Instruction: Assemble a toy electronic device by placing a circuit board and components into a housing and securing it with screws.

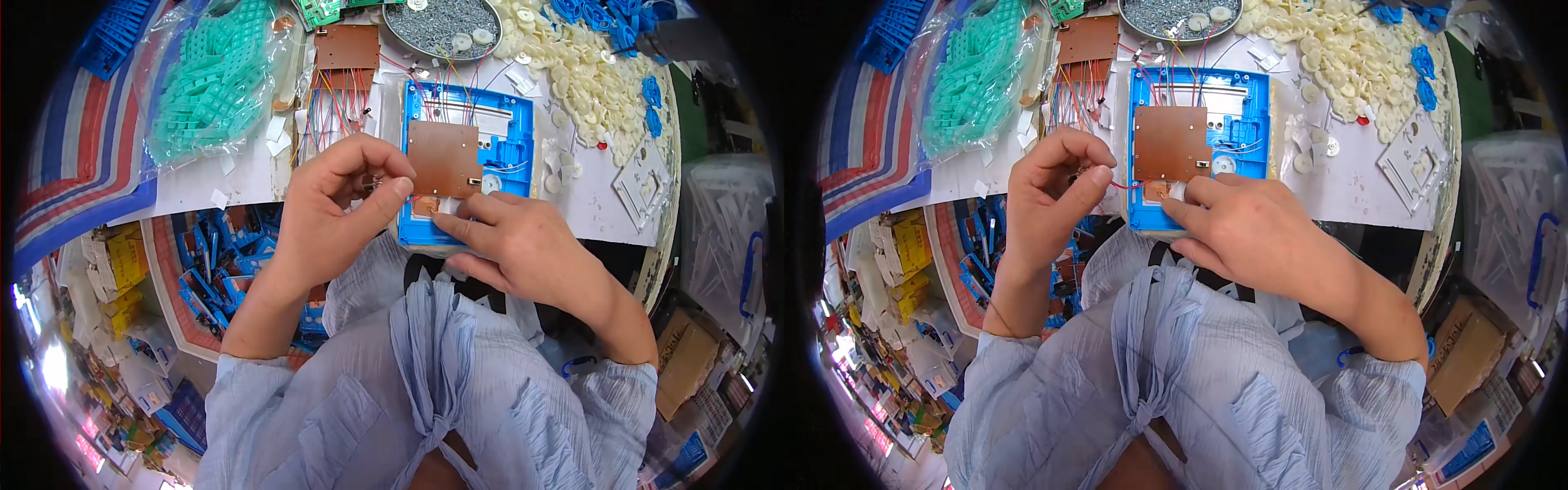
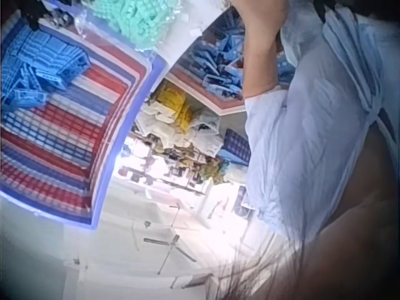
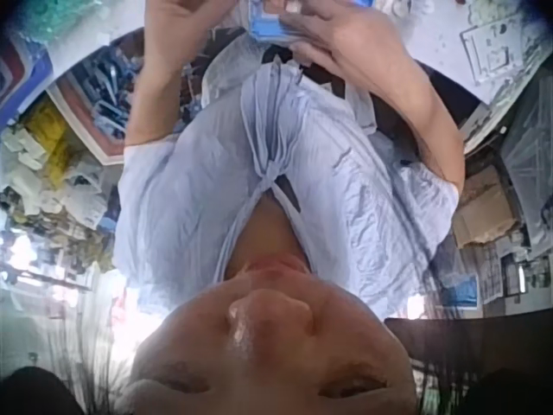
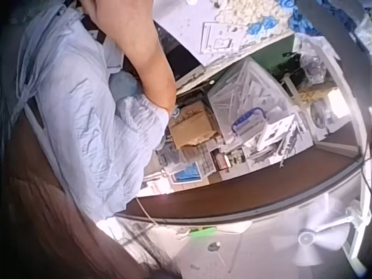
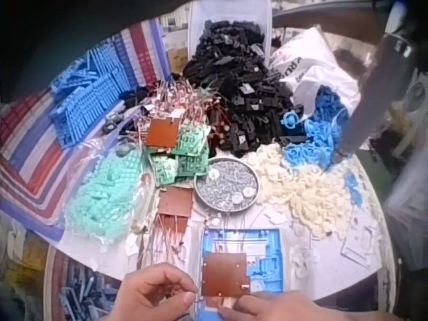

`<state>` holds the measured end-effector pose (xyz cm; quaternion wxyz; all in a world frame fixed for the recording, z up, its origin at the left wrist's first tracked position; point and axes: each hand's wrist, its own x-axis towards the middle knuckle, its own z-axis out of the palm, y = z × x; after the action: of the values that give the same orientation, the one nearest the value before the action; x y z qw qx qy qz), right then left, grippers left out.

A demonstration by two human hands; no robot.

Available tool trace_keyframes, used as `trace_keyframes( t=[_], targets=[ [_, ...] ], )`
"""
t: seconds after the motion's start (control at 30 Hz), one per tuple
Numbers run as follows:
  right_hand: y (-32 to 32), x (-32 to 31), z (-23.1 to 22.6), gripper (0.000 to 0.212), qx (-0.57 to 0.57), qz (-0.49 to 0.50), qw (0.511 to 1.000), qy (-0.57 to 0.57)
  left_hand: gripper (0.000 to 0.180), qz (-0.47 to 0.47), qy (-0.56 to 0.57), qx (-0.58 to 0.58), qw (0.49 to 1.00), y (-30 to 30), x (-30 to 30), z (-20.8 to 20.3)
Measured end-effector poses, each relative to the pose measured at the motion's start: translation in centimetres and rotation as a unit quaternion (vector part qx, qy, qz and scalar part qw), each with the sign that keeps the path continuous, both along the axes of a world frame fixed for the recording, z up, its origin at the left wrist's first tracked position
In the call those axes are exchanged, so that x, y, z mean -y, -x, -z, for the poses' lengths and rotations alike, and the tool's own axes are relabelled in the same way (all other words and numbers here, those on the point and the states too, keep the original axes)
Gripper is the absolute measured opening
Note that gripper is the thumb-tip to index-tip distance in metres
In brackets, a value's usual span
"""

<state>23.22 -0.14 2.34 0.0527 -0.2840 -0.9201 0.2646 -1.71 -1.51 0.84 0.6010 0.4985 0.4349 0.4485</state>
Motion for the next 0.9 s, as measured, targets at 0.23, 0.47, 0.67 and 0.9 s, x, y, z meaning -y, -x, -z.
trace_keyframes(
  t=[0.23, 0.47, 0.67, 0.9],
  targets=[
    [1.3, 1.8, 0.8, 0.065, 0.037, 0.067, 0.994, -0.080, 0.013, 0.019, -0.046, -0.020, 0.999, -1.4, -0.3, 0.1],
    [0.8, 1.1, 1.1, 0.048, -0.027, 0.055, 0.995, -0.081, 0.025, 0.037, -0.149, -0.175, 0.972, -1.7, -0.8, 0.0],
    [-1.7, 0.4, -2.2, 0.030, -0.202, 0.211, 0.951, 0.101, 0.052, 0.116, -0.126, -0.204, 0.964, -4.2, -0.6, -0.6],
    [-1.7, 1.0, -0.4, 0.021, -0.223, 0.209, 0.952, 0.024, 0.056, 0.161, -0.153, -0.253, 0.942, -6.1, -0.8, -0.3]
  ],
)
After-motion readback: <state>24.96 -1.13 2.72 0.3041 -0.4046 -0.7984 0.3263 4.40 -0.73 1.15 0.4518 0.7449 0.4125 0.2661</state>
